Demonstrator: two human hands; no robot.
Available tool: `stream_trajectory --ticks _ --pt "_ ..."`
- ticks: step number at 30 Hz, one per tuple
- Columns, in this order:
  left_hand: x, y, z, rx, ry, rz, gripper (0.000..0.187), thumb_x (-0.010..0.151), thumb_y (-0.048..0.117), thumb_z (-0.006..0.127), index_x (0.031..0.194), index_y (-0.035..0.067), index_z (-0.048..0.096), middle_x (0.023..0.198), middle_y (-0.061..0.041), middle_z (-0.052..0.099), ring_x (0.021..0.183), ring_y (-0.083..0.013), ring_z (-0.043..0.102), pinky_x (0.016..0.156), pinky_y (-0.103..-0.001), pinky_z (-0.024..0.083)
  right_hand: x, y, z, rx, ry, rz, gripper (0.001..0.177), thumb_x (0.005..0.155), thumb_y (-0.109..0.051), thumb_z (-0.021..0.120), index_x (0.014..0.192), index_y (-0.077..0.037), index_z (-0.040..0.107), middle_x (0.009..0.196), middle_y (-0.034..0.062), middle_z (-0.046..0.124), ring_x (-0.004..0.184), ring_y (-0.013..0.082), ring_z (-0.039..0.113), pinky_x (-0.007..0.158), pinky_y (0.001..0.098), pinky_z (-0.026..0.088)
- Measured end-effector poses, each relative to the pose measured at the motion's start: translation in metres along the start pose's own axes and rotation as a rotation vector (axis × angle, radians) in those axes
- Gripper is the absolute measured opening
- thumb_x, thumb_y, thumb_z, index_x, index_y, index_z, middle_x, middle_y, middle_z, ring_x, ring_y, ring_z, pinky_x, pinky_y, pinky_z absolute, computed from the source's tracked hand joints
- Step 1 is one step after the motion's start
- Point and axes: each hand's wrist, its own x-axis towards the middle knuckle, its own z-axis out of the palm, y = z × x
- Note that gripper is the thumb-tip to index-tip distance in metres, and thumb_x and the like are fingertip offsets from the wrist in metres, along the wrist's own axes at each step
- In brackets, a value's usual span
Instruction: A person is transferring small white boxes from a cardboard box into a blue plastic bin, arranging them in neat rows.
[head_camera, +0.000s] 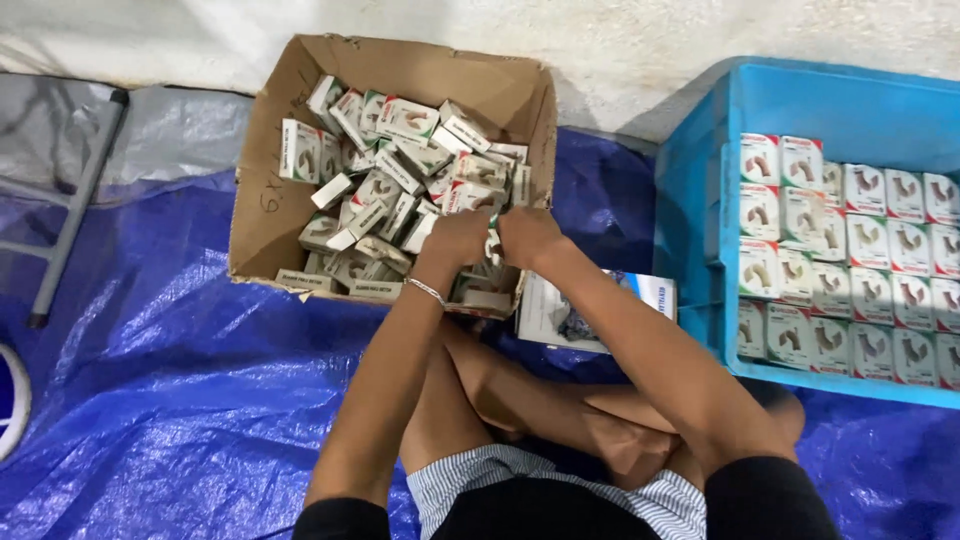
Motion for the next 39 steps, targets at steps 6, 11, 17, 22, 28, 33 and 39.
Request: stream_trajectory --ticks 6,11,17,22,28,33,39 --pt "0.032 -0.024 0.067 -0.033 -0.179 -0.123 0.033 0.081 0.019 0.062 0.106 -0.001 0.069 0.107 -0.018 0.070 0.099 -0.0370 0.069 0.081 -0.053 0.058 0.042 0.005 0.062 -0.047 -0.193 0.113 0.028 0.082 -0.022 0.066 0.058 -0.007 0.066 0.056 0.0120 0.063 0.051 0.0272 0.062 0.043 0.0366 0.052" --pt "0.022 -0.015 0.050 -0.032 -0.135 -0.164 0.015 0.078 0.008 0.063 0.089 0.005 0.073 0.086 -0.013 0.072 0.088 -0.0333 0.071 0.086 -0.046 0.053 0.035 -0.017 0.030 0.087 -0.333 0.217 0.023 0.088 -0.011 0.058 0.068 -0.005 0.067 0.068 0.0111 0.067 0.062 0.0260 0.064 0.062 0.0388 0.055" --pt "0.024 -0.019 0.051 -0.004 -0.158 -0.080 0.017 0.080 0.014 0.061 0.093 0.009 0.070 0.095 -0.010 0.073 0.103 -0.0318 0.065 0.113 -0.051 0.027 0.034 -0.007 0.027 0.230 -0.353 0.186 0.022 0.086 -0.007 0.059 0.065 -0.005 0.068 0.060 0.0108 0.063 0.055 0.0237 0.059 0.050 0.0343 0.050" --pt "-0.044 0.011 -0.027 -0.249 -0.120 -0.015 0.047 0.073 0.027 0.072 0.111 0.000 0.068 0.109 -0.017 0.071 0.111 -0.0370 0.062 0.111 -0.056 0.032 0.029 -0.008 0.010 0.247 -0.341 0.150 0.030 0.086 -0.017 0.060 0.057 -0.009 0.063 0.049 0.0055 0.054 0.041 0.0180 0.046 0.042 0.0354 0.041" --pt "-0.091 0.027 -0.071 -0.509 -0.092 0.104 0.099 0.071 0.036 0.082 0.145 -0.011 0.036 0.145 -0.033 0.045 0.136 -0.0470 0.041 0.115 -0.055 0.034 -0.037 -0.031 -0.089 0.396 -0.219 0.096 0.049 0.092 -0.030 0.057 0.048 -0.012 0.049 0.041 0.0025 0.042 0.033 0.0140 0.032 0.038 0.0324 0.035" --pt "-0.091 0.029 -0.082 -0.538 0.075 0.235 0.106 0.067 0.039 0.087 0.147 -0.008 0.036 0.144 -0.033 0.045 0.135 -0.0462 0.044 0.112 -0.054 0.036 -0.089 -0.026 -0.123 0.719 -0.044 0.195 0.084 0.085 -0.059 0.064 0.132 0.010 0.057 0.121 0.0325 0.064 0.117 0.0460 0.060 0.097 0.0519 0.050" --pt "-0.114 0.072 -0.114 -0.438 0.161 0.362 0.104 0.063 0.038 0.087 0.147 0.000 0.039 0.132 -0.031 0.053 0.123 -0.0461 0.053 0.104 -0.056 0.043 -0.139 -0.017 -0.150 0.895 0.109 0.223 0.081 0.086 -0.052 0.065 0.140 0.006 0.049 0.113 0.0281 0.068 0.112 0.0443 0.063 0.089 0.0538 0.052"
